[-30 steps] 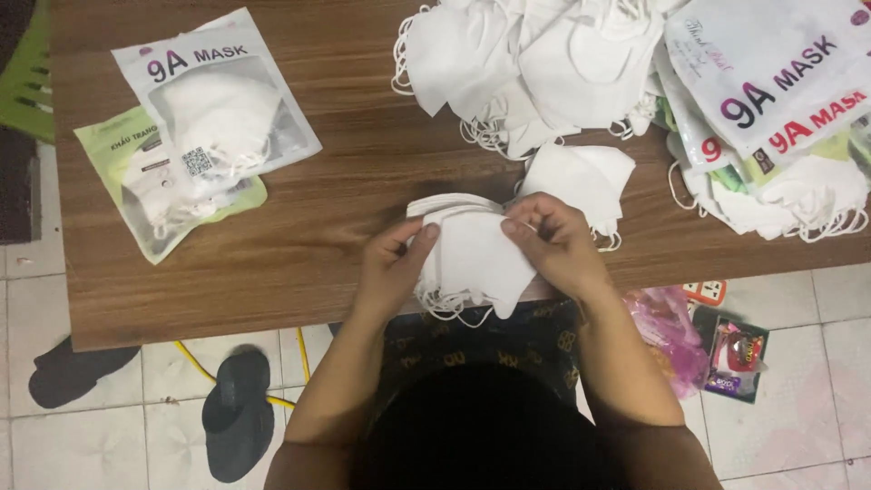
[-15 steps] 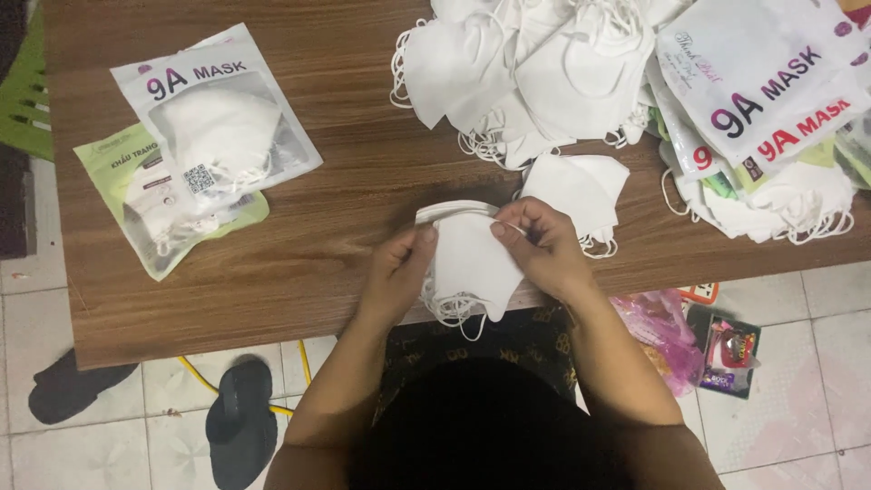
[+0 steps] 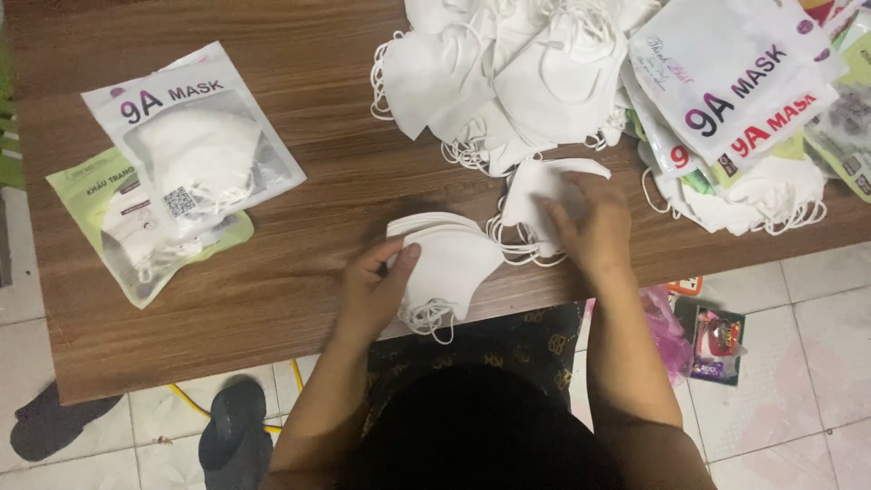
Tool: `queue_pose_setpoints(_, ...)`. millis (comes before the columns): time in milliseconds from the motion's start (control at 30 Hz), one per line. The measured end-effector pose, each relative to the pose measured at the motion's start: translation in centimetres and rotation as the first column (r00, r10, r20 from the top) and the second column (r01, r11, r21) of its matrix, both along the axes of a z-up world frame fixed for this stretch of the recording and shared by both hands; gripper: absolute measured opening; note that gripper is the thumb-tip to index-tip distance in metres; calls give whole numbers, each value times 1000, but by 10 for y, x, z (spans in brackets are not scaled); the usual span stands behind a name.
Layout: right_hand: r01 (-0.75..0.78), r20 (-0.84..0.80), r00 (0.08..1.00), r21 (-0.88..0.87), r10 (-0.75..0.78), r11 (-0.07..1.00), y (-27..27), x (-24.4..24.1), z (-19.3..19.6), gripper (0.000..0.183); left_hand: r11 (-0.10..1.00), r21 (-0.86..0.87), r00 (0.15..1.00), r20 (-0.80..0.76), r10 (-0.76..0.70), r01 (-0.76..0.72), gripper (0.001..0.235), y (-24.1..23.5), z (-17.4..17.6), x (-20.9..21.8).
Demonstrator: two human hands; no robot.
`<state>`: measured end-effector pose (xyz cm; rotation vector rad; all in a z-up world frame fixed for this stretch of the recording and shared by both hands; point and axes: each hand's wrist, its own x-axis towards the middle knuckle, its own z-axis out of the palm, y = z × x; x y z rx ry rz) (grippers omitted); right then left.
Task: Folding and stacking face masks on a table in preparation for packaging.
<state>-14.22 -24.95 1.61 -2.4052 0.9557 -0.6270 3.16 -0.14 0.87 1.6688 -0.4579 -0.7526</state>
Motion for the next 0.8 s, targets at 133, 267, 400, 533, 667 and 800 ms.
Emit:
queue_pose_setpoints(133, 80, -335, 938, -25, -84, 996, -18, -2, -20, 56, 998, -41, 998, -36, 46, -47, 24, 5, -30, 6)
queue_pose_setpoints(267, 100, -354, 927, -93, -127, 991, -20, -3, -21, 60, 996, -71, 997, -47, 59, -62, 20, 2, -33, 4)
queue_pose_setpoints(400, 75, -360, 920, -225, -154, 971, -22, -4, -37, 61, 996, -46, 996, -52, 74, -76, 19, -1, -21, -1)
queue_pose_setpoints(533, 40, -216, 968, -377, -130, 925, -20, -7, -40, 28, 992, -65, 994, -18, 111, -112, 18, -2, -32, -8)
queue_pose_setpoints(667, 1, -95, 994, -459, -50, 888, -25, -18, -38, 16, 981, -131, 988, 39, 147, -140, 16, -3, -36, -15)
queue_pose_setpoints(800, -24, 21, 999, -349, 33, 937, -29, -32, -38, 20, 981, -130, 984, 77, 158, -147, 16, 0, -20, -24)
